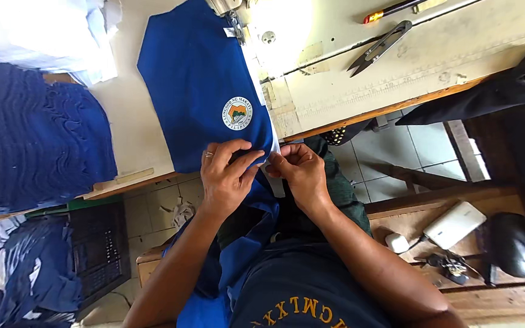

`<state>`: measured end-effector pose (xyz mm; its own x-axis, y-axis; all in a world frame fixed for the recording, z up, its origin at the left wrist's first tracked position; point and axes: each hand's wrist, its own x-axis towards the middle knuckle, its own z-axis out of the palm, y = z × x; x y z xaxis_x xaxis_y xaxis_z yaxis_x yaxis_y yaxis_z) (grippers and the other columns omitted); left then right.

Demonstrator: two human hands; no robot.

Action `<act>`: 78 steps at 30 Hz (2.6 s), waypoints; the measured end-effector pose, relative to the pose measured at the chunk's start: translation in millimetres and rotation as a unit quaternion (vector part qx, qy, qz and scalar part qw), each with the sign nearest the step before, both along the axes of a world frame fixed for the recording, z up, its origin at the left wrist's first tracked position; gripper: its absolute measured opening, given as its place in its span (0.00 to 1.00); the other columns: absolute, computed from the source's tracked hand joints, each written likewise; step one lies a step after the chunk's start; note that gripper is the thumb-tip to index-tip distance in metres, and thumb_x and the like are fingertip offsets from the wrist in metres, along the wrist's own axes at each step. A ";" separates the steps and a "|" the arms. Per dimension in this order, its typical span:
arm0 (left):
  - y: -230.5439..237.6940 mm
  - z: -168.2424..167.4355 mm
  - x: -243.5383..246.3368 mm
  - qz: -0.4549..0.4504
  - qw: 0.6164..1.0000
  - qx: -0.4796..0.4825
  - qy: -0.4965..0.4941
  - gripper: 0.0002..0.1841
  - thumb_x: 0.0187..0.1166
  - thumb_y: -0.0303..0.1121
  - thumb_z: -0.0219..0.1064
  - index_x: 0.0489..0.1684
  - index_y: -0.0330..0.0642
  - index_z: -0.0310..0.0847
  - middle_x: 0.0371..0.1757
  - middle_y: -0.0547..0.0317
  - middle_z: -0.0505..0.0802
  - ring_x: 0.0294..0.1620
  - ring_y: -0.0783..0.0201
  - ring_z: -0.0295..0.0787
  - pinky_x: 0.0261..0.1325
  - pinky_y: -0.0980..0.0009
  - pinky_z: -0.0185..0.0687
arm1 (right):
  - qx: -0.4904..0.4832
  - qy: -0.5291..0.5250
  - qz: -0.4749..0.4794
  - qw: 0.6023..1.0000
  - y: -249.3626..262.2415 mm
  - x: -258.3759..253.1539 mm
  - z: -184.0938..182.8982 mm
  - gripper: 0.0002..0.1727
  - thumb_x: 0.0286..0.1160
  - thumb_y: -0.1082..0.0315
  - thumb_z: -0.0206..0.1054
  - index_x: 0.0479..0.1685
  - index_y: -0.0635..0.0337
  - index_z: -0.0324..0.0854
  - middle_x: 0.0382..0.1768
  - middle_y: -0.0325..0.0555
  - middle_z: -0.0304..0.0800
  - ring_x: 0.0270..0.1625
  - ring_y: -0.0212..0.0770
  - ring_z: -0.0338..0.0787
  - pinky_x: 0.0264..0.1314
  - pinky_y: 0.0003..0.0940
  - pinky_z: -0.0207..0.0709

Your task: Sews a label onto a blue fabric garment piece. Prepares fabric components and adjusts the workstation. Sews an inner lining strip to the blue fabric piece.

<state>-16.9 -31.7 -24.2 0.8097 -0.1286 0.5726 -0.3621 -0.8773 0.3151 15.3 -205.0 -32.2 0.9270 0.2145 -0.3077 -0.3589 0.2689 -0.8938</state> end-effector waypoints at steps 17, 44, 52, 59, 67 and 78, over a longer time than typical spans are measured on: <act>-7.7 -11.7 -3.2 -0.016 1.000 0.020 -0.010 0.10 0.75 0.28 0.76 0.51 0.45 0.96 0.51 0.54 0.96 0.50 0.59 0.89 0.54 0.64 0.80 | 0.022 -0.046 0.119 0.992 -19.3 -3.4 -0.3 0.16 0.81 0.76 0.59 0.60 0.67 0.88 0.45 0.47 0.96 0.44 0.36 0.96 0.54 0.35 0.91; -2.3 8.5 -4.7 -0.035 0.996 0.072 -0.035 0.10 0.76 0.29 0.74 0.52 0.41 0.95 0.44 0.50 0.94 0.43 0.57 0.86 0.49 0.66 0.78 | 0.008 -0.032 0.087 0.996 -13.4 -5.4 4.6 0.09 0.85 0.71 0.66 0.50 0.68 0.87 0.35 0.46 0.97 0.32 0.36 0.97 0.38 0.31 0.94; -4.0 2.3 -4.8 -0.041 0.996 0.073 -0.025 0.11 0.77 0.30 0.74 0.53 0.43 0.95 0.44 0.51 0.93 0.44 0.56 0.86 0.49 0.64 0.78 | 0.004 -0.035 0.093 0.995 -12.8 -5.1 4.2 0.08 0.85 0.71 0.65 0.49 0.68 0.87 0.34 0.46 0.96 0.32 0.36 0.97 0.38 0.33 0.95; -4.1 3.1 -4.4 -0.047 0.994 0.094 -0.024 0.12 0.75 0.30 0.74 0.54 0.43 0.95 0.43 0.52 0.93 0.43 0.56 0.86 0.47 0.64 0.77 | 0.006 -0.036 0.104 0.994 -15.8 -4.2 4.4 0.09 0.85 0.74 0.64 0.52 0.69 0.87 0.35 0.46 0.96 0.34 0.36 0.97 0.39 0.32 0.94; -0.3 15.4 -0.9 -0.073 0.987 0.142 0.014 0.12 0.79 0.33 0.73 0.56 0.46 0.95 0.49 0.55 0.96 0.45 0.55 0.85 0.48 0.60 0.73 | 0.034 0.024 0.142 0.989 -25.6 3.2 10.1 0.17 0.85 0.77 0.53 0.56 0.69 0.88 0.42 0.50 0.97 0.40 0.40 0.97 0.45 0.36 0.93; 3.7 19.8 10.4 -0.125 0.983 0.133 0.008 0.09 0.81 0.35 0.69 0.46 0.42 0.94 0.43 0.53 0.95 0.43 0.55 0.88 0.46 0.60 0.76 | -0.365 -0.595 0.031 0.715 -25.5 31.2 -14.5 0.13 0.77 0.71 0.68 0.51 0.49 0.96 0.60 0.38 0.95 0.57 0.47 0.86 0.57 0.46 0.70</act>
<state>-6.5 -28.0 -4.4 0.7419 -0.4683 0.4799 -0.5741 -0.8134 0.0938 46.5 -230.5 -46.7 0.6205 0.4523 0.6406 0.7826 -0.4091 -0.4692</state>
